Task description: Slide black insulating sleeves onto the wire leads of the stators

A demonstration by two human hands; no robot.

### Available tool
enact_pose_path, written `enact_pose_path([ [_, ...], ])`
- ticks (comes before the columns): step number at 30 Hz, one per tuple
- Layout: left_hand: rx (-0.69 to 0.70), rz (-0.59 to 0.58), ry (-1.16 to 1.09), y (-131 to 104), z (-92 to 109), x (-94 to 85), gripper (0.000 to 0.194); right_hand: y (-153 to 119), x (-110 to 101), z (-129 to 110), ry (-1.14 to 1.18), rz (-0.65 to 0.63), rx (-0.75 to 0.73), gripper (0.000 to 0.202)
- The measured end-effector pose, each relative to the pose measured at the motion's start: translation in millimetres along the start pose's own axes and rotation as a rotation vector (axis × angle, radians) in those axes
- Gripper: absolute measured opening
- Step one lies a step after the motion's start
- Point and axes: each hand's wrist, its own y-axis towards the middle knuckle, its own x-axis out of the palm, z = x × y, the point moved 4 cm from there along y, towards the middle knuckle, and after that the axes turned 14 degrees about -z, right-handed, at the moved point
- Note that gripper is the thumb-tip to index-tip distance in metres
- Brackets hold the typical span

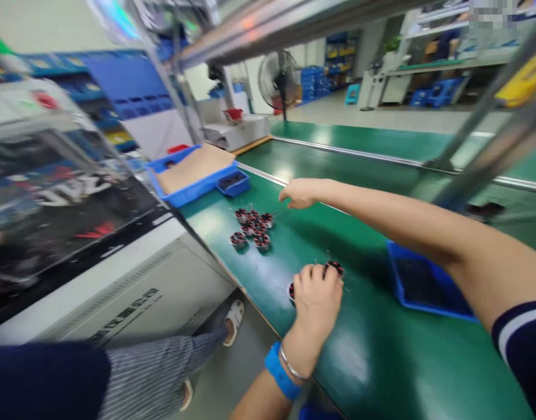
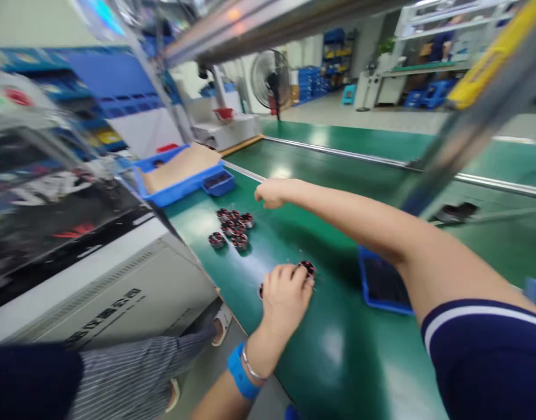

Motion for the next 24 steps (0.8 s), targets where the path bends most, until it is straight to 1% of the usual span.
enact_pose_path([
  [2,0.073,-0.038,-0.024,0,2,-0.6,0.012,-71,22,5,0.02,-0.063,0.083,0.034],
  [4,0.168,-0.069,-0.073,-4,8,-0.5,0.011,-142,52,2,0.033,-0.126,0.186,0.031],
  [5,0.214,-0.08,-0.096,-7,14,-0.9,0.012,-173,69,-1,0.04,-0.158,0.239,0.028],
  [6,0.258,-0.091,-0.116,-12,21,-1.5,0.013,-200,87,-4,0.049,-0.192,0.289,0.025],
  [7,0.3,-0.1,-0.133,-18,30,-2.4,0.013,-220,106,-8,0.057,-0.221,0.335,0.023],
  [8,0.337,-0.11,-0.149,-25,39,-3.4,0.014,-235,125,-10,0.064,-0.239,0.371,0.022],
  [9,0.371,-0.12,-0.162,-32,50,-4.3,0.014,-243,141,-12,0.073,-0.246,0.398,0.022],
  [11,0.424,-0.143,-0.183,-46,71,-5.6,0.014,-248,168,-15,0.097,-0.245,0.426,0.022],
  [12,0.444,-0.156,-0.189,-53,82,-6.0,0.015,-247,178,-15,0.113,-0.243,0.432,0.022],
  [14,0.474,-0.17,-0.208,-67,102,-7.0,0.015,-244,191,-14,0.149,-0.244,0.44,0.022],
  [17,0.49,-0.161,-0.263,-85,128,-10.0,0.016,-245,199,-9,0.198,-0.227,0.441,0.026],
  [19,0.475,-0.149,-0.291,-96,140,-11.8,0.015,-248,199,-4,0.226,-0.188,0.431,0.021],
  [21,0.466,-0.156,-0.311,-103,149,-12.4,0.016,-253,197,0,0.248,-0.133,0.423,0.017],
  [24,0.486,-0.208,-0.375,-106,155,-10.8,0.016,-269,192,-1,0.281,-0.024,0.412,0.018],
])
